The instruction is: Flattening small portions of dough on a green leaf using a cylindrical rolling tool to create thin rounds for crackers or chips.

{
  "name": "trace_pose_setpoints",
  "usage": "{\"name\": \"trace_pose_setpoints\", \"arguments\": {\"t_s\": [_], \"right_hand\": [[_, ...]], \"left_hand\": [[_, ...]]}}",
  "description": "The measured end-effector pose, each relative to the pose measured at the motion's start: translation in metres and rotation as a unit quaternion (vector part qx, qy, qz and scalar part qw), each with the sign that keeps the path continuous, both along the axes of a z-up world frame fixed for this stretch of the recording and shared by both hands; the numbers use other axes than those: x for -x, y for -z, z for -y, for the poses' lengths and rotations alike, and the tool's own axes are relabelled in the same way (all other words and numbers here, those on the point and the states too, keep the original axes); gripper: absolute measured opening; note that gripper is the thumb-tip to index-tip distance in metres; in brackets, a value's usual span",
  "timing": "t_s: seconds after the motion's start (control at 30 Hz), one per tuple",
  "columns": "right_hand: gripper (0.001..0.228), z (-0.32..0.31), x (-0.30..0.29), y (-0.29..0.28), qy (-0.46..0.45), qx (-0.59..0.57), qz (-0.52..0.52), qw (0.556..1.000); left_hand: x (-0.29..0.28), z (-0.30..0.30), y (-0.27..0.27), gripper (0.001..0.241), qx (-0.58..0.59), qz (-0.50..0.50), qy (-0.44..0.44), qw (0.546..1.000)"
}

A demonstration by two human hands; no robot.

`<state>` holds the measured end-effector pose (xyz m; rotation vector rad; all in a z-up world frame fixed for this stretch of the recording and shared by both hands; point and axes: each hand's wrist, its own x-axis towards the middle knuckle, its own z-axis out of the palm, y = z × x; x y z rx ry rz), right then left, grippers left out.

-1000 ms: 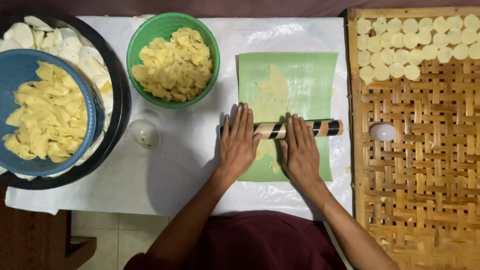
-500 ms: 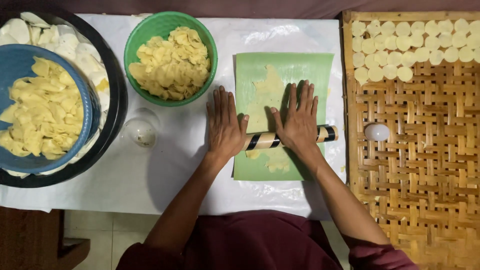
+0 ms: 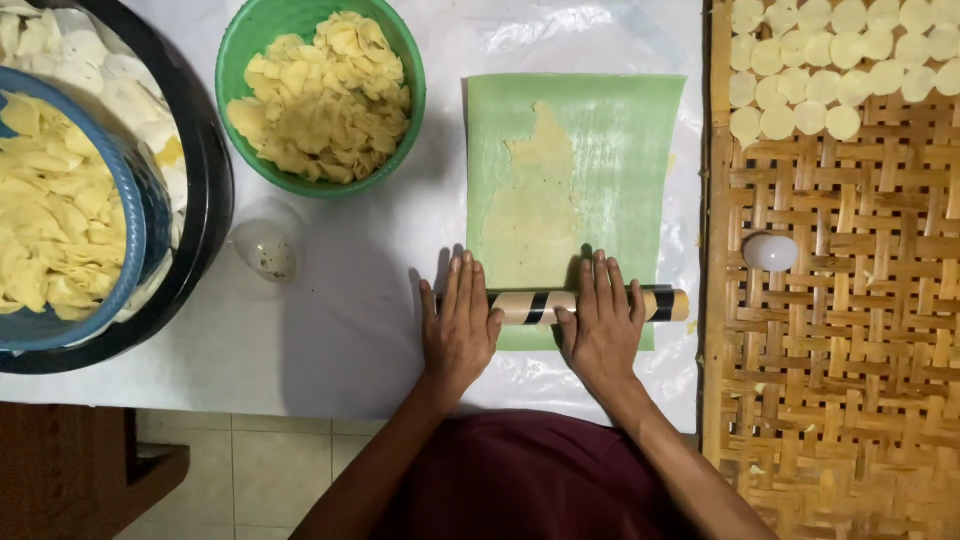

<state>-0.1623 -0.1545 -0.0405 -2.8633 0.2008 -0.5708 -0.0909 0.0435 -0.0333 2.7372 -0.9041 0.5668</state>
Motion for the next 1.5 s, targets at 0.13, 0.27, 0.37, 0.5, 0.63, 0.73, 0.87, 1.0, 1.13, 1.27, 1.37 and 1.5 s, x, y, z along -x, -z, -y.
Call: {"name": "trace_pose_setpoints", "arguments": {"t_s": [0.13,0.27,0.37,0.5,0.63,0.73,0.87,1.0,1.13,1.27,1.37,1.5], "right_hand": [[0.065,-0.006,0.032,0.001,-0.005,0.012,0.001,1.000],[0.075,-0.008,0.044,-0.013,-0.024,0.007,-0.024,0.999],[0.090,0.000,0.043,-0.021,-0.057,0.000,-0.034,0.998],[0.107,0.014,0.028,-0.020,-0.089,0.015,-0.056,0.994],[0.098,0.022,0.002,-0.047,-0.088,-0.030,-0.101,0.991],[0.099,0.031,-0.020,-0.056,-0.081,-0.080,-0.116,0.987],[0.060,0.050,-0.063,-0.033,-0.054,-0.086,-0.058,0.993],[0.054,0.044,-0.113,-0.054,-0.007,-0.081,-0.039,0.996],[0.072,0.037,-0.121,-0.068,0.026,-0.105,-0.123,0.987],[0.076,0.031,-0.101,-0.055,0.018,-0.089,-0.119,0.989],[0.067,0.022,-0.070,-0.032,0.005,-0.038,-0.062,0.997],[0.061,0.017,-0.043,-0.011,0.001,-0.027,-0.006,1.000]], "left_hand": [[0.029,-0.013,0.013,0.060,-0.001,0.019,0.009,1.000],[0.034,-0.024,-0.012,0.057,0.003,-0.052,0.039,0.998],[0.023,-0.035,-0.027,0.055,0.017,-0.093,0.090,0.991],[-0.004,-0.039,-0.019,0.053,-0.013,-0.131,0.158,0.979],[-0.048,-0.024,-0.015,0.055,0.007,-0.138,0.183,0.973],[-0.072,-0.016,-0.010,0.056,0.002,-0.157,0.172,0.973],[-0.091,-0.008,-0.020,0.049,-0.021,-0.184,0.166,0.969],[-0.119,0.013,-0.044,0.046,0.033,-0.085,0.149,0.985],[-0.126,0.030,-0.044,0.047,0.058,-0.080,0.095,0.991],[-0.104,0.029,-0.044,0.057,0.080,-0.130,0.059,0.986],[-0.067,0.021,-0.033,0.056,0.063,-0.105,0.037,0.992],[-0.034,0.015,-0.015,0.057,0.054,-0.068,0.015,0.996]]}}
